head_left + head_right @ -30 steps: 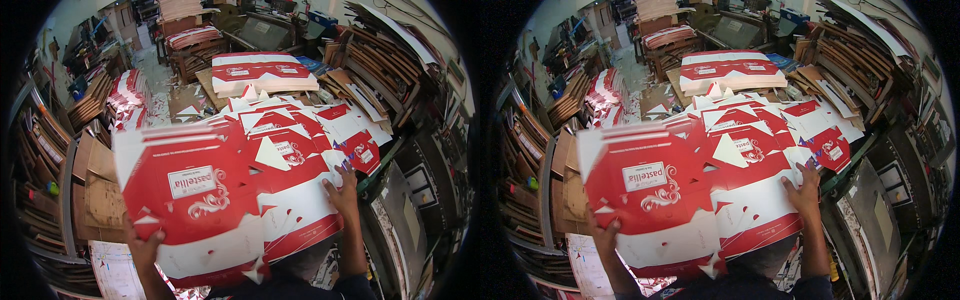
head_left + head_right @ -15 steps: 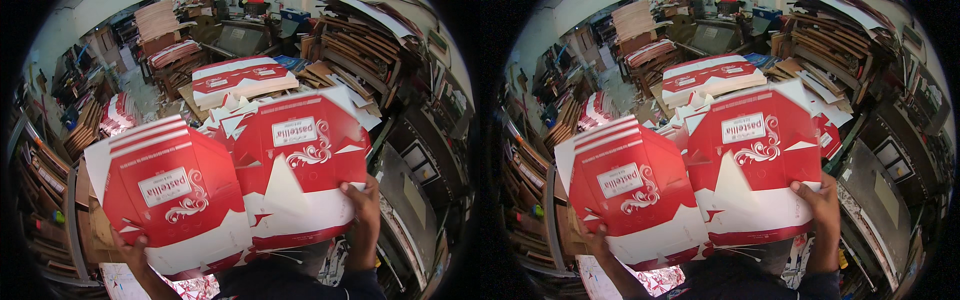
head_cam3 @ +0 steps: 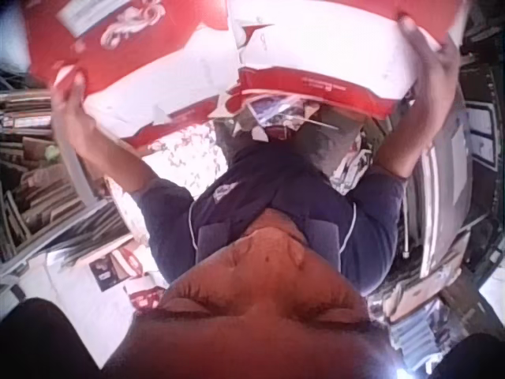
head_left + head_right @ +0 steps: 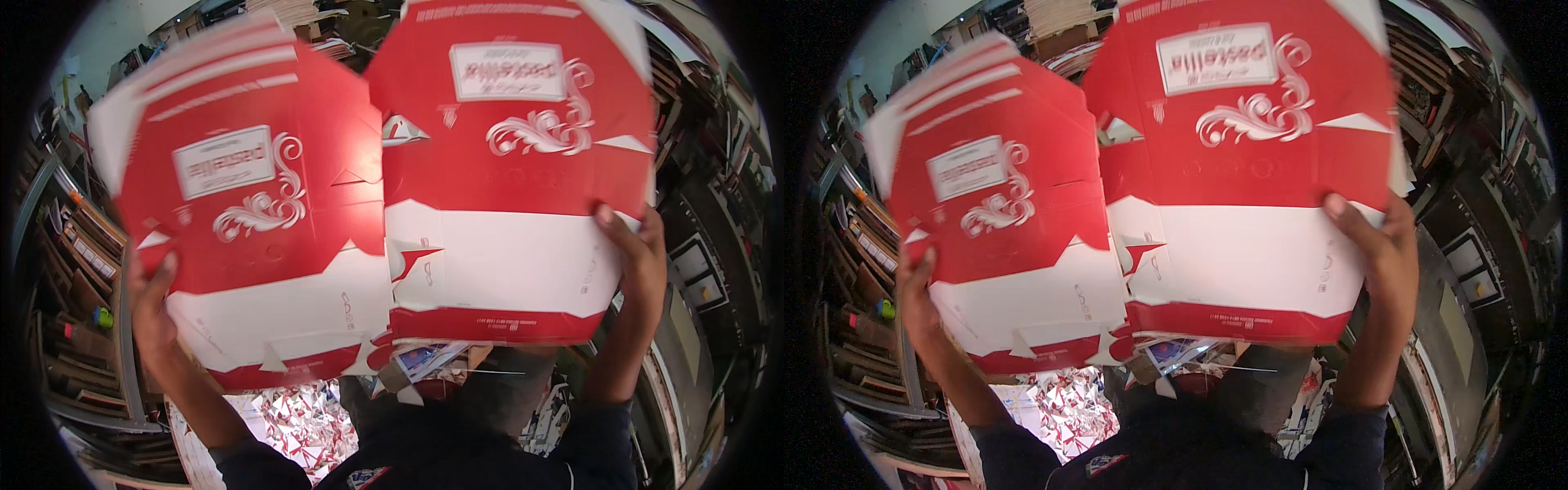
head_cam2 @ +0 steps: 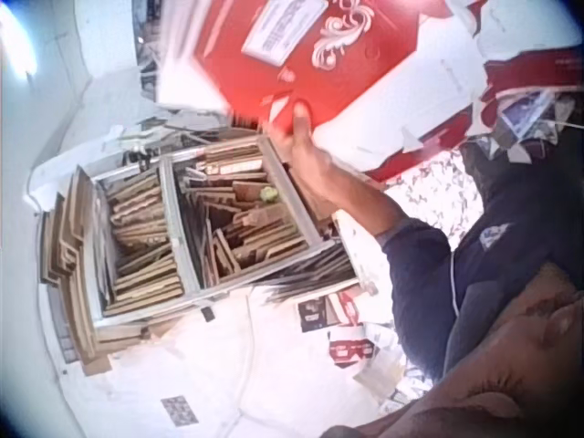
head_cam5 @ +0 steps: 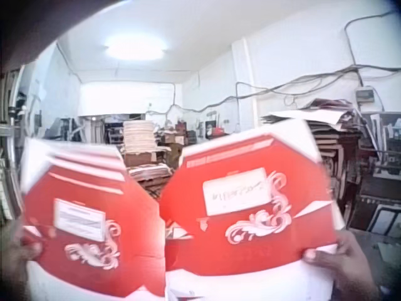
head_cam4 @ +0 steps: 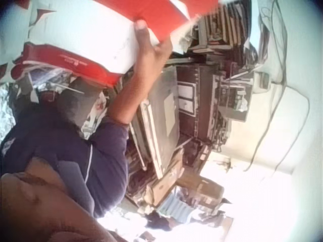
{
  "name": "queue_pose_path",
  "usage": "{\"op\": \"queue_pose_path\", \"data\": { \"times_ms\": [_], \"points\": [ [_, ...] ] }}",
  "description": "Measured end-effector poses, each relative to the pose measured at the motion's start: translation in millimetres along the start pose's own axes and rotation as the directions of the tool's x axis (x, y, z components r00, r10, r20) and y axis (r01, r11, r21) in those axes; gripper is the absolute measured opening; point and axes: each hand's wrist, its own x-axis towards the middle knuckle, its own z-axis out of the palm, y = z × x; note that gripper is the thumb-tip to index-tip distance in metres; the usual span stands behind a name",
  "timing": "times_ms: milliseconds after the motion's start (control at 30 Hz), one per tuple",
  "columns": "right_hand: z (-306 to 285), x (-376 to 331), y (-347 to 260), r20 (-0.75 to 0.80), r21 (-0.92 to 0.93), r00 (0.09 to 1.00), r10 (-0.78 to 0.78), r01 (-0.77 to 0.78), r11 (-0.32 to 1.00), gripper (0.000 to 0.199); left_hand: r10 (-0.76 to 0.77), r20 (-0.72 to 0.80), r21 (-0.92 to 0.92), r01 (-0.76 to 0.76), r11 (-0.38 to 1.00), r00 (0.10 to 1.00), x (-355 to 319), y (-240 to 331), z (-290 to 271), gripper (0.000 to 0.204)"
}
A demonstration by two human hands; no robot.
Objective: The person folds red and white printed cardboard sheets into box shapes by hand. They pick up flat sheets, fold along pre-scored lines, and tuck flaps to form the box structure, then place the finished boxes onto a stack.
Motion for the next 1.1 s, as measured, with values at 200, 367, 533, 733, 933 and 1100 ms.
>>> {"op": "queue_pose_path", "data": {
  "times_ms": [200,367,533,733,933,1100],
  "points": [
    [-20.3,60.8,154.2,0.243,-0.591,0.75,0.615,-0.389,0.707,0.064,-0.595,0.274,0.403,0.472,0.784,0.755,11.8,-180.8,-3.5,0.065],
    [-1.2,20.9,85.3,0.26,-0.345,0.874,0.41,-0.313,0.885,0.04,-0.526,0.29,0.148,0.505,0.85,0.8,-26.5,-125.9,2.7,0.057],
    [-25.9,35.5,-6.1,0.335,-0.087,0.864,0.377,-0.37,0.925,0.027,-0.532,0.372,0.014,0.569,0.822,0.76,-18.2,-28.9,16.4,0.063],
    [25.9,71.4,-14.1,0.322,0.148,0.887,0.332,-0.394,0.907,0.036,-0.583,0.425,-0.113,0.679,0.725,0.693,-22.3,65.1,13.7,0.075],
    [14.7,86.6,-64.4,0.3,0.143,0.952,-0.054,0.011,0.99,0.044,-0.082,0.225,0.122,0.055,0.991,0.971,61.6,109.5,-30.4,0.073],
    [30.4,30.5,-37.6,-0.022,-0.108,0.935,-0.353,0.349,0.931,0.046,0.557,-0.075,0.572,-0.422,0.704,0.827,11.3,76.7,19.3,0.053]
  ]
}}
